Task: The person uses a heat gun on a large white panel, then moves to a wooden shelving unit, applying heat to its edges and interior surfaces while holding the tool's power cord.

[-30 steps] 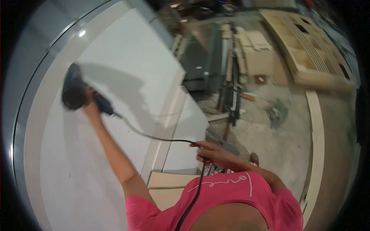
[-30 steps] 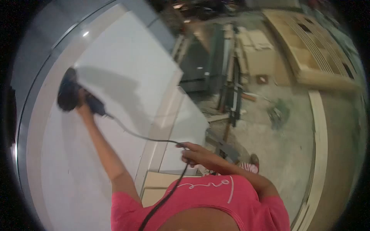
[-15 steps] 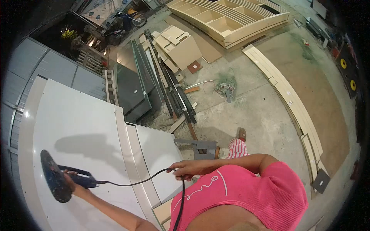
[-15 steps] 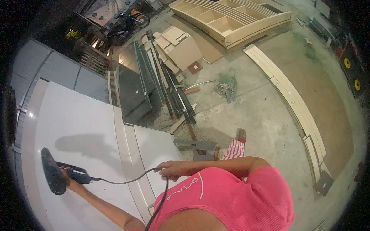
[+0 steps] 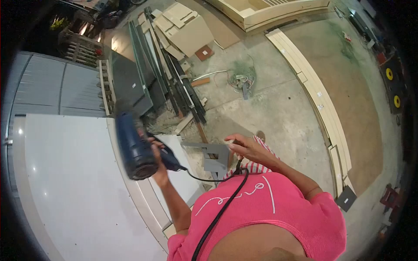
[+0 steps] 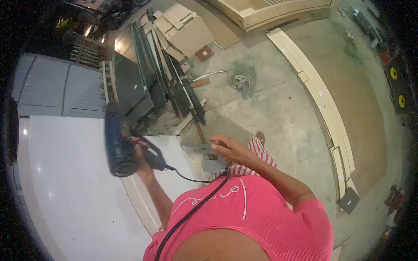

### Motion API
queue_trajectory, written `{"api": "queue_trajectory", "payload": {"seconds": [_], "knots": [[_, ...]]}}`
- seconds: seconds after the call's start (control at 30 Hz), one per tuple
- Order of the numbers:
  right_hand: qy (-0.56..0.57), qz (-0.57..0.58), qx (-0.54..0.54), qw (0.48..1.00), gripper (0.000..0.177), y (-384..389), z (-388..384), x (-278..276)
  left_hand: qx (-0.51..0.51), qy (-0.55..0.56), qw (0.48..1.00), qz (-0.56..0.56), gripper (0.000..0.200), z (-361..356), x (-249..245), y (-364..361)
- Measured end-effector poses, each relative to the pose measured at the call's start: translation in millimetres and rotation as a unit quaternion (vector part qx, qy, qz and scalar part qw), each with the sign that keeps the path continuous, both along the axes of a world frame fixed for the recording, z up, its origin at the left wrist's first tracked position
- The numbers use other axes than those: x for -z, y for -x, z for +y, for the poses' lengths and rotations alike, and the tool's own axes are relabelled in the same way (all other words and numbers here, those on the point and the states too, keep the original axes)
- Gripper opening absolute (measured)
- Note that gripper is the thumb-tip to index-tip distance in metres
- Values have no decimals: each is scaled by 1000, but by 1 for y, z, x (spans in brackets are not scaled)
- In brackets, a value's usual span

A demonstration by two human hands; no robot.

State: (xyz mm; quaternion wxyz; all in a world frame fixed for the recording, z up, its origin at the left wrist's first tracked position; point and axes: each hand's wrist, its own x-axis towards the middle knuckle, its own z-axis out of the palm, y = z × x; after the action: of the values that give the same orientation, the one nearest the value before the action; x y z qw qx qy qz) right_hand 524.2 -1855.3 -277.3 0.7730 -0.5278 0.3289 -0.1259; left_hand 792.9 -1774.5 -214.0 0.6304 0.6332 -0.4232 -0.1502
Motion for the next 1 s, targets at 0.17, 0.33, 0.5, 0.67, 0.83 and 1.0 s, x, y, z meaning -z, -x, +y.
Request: {"api": "queue_trajectory", "payload": {"seconds": [0.17,0.33,0.5,0.67,0.83,1.0], "knots": [[92,-37,-4,995,42,5,-87,-2,65,-144,987,-33,38,-87,63,62],[115,-5,-74,991,50,22,-146,-9,158,-132,976,-64,52,-178,80,124],[62,-32,78,994,38,35,-154,57,240,-197,942,-126,68,-224,96,158],[-190,-62,261,945,44,12,-163,63,304,-237,918,-96,59,-252,91,155],[-220,-88,282,930,47,-25,-209,73,299,-228,918,-127,58,-300,112,118],[-195,-139,328,914,43,-100,-271,52,324,-241,909,-101,63,-362,108,50]]}}
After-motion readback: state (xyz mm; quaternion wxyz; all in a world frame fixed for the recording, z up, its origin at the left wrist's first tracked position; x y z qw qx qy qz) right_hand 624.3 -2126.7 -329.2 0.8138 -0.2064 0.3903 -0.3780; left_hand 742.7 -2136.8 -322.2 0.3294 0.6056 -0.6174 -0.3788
